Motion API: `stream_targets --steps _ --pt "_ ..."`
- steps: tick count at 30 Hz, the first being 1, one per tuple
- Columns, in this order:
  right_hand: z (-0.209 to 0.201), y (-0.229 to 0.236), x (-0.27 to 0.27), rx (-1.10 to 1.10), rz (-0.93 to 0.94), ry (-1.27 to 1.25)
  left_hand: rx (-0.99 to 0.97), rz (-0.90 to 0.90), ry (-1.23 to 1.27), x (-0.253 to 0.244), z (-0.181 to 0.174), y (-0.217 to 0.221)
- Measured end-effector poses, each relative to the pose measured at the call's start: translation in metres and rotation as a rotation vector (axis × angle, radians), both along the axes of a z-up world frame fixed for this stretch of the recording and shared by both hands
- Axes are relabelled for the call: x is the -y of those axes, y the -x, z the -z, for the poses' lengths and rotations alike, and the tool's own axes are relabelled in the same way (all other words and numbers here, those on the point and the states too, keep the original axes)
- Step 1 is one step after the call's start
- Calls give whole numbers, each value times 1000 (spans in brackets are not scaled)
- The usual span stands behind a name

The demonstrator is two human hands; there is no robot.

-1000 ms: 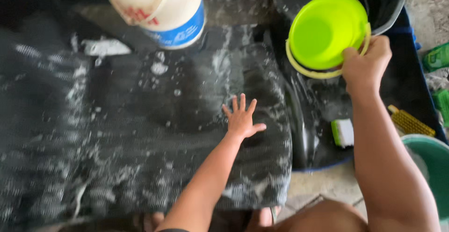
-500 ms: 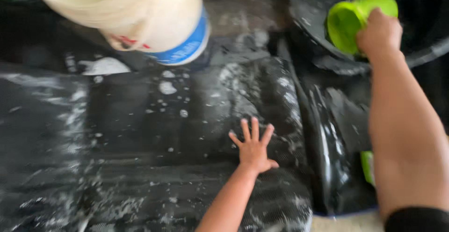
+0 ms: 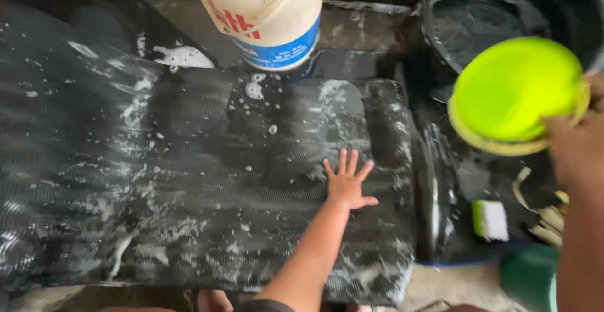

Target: The person washes black floor mats by scrubbing them with a sponge and soapy water, rinsing them with water from a green cup, and turning them over to clean both sides.

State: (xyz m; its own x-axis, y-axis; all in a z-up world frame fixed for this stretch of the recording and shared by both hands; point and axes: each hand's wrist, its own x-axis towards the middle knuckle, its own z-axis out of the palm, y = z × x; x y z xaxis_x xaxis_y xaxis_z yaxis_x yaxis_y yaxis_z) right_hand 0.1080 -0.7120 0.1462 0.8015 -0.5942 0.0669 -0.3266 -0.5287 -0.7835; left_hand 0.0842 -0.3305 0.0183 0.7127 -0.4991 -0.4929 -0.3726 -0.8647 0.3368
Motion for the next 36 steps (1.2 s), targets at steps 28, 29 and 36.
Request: stream_targets --steps 28,29,36 --pt "-37 95 -212 -742 -716 562 -84 -392 -245 -192 -85 106" --pt "-58 101 -238 -824 -773 580 -122 -315 -150 -189 -105 113" --pt "-39 90 -329 -851 -989 932 -61 165 61 -201 -80 156"
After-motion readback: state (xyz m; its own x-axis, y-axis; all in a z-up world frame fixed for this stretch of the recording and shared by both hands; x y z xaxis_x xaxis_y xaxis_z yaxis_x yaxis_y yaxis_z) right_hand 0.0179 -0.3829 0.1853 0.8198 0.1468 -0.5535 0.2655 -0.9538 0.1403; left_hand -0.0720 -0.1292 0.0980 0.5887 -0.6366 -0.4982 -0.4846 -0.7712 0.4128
